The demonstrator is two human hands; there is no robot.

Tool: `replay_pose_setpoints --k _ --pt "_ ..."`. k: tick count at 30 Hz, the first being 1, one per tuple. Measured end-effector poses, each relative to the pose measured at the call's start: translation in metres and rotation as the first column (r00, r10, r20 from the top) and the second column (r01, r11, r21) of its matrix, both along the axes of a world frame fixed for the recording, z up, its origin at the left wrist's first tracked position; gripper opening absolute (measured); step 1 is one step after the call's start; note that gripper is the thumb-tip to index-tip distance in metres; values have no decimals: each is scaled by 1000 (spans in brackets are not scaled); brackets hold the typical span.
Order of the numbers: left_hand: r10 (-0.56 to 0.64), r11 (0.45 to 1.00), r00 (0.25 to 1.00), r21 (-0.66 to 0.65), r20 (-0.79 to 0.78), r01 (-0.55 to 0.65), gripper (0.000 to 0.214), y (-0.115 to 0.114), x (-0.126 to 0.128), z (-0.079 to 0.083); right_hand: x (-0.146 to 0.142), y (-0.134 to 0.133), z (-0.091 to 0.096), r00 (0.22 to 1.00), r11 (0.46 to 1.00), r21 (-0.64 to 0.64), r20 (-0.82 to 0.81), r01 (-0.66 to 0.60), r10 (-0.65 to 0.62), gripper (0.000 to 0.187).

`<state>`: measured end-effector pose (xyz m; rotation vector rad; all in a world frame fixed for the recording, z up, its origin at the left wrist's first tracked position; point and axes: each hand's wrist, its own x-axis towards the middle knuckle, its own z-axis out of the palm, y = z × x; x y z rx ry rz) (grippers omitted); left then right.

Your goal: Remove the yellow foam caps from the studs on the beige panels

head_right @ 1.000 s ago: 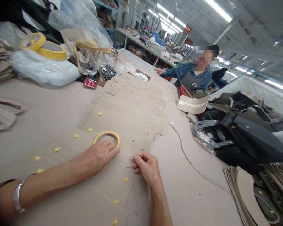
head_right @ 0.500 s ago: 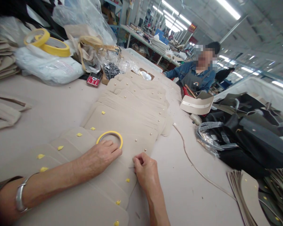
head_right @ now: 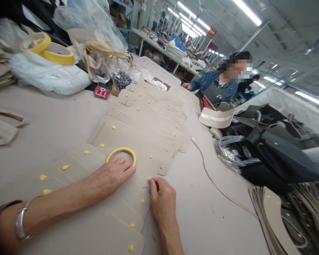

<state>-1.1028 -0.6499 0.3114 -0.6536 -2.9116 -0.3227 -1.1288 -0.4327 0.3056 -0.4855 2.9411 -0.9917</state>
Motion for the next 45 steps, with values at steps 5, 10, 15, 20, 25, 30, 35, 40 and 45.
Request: replay_pose_setpoints --k 5,10,15,20,25,30,35,40,45 --pt "-1 1000 1000 -24 7 1 14 0 0 -2 -9 -12 -1 1000 995 96 13 26 -27 23" --pt "-10 1000 999 4 -39 10 15 -3 0 0 -11 -14 7 1000 984 179 19 12 -16 21" --pt "-44 993 995 109 -88 54 19 -8 3 9 7 -4 19 978 979 202 210 -30 -13 21" --pt "-93 947 989 296 -116 124 20 -6 4 15 10 9 16 960 1000 -23 279 18 -11 12" --pt "-115 850 962 477 -249 226 18 1 9 19 8 12 22 992 905 -419 126 72 -20 22" --pt "-102 859 963 465 -251 212 41 8 15 18 19 -9 36 958 886 -383 -215 -261 190 20" --pt "-104 876 958 432 -267 215 39 13 17 15 20 -24 34 885 885 -278 -392 -374 251 17" --pt "-105 879 988 454 -109 143 16 15 20 20 18 -26 25 788 930 -119 -575 -348 221 16" --pt "-85 901 996 429 20 69 16 16 17 26 22 -30 21 767 953 -111 -623 -281 154 17"
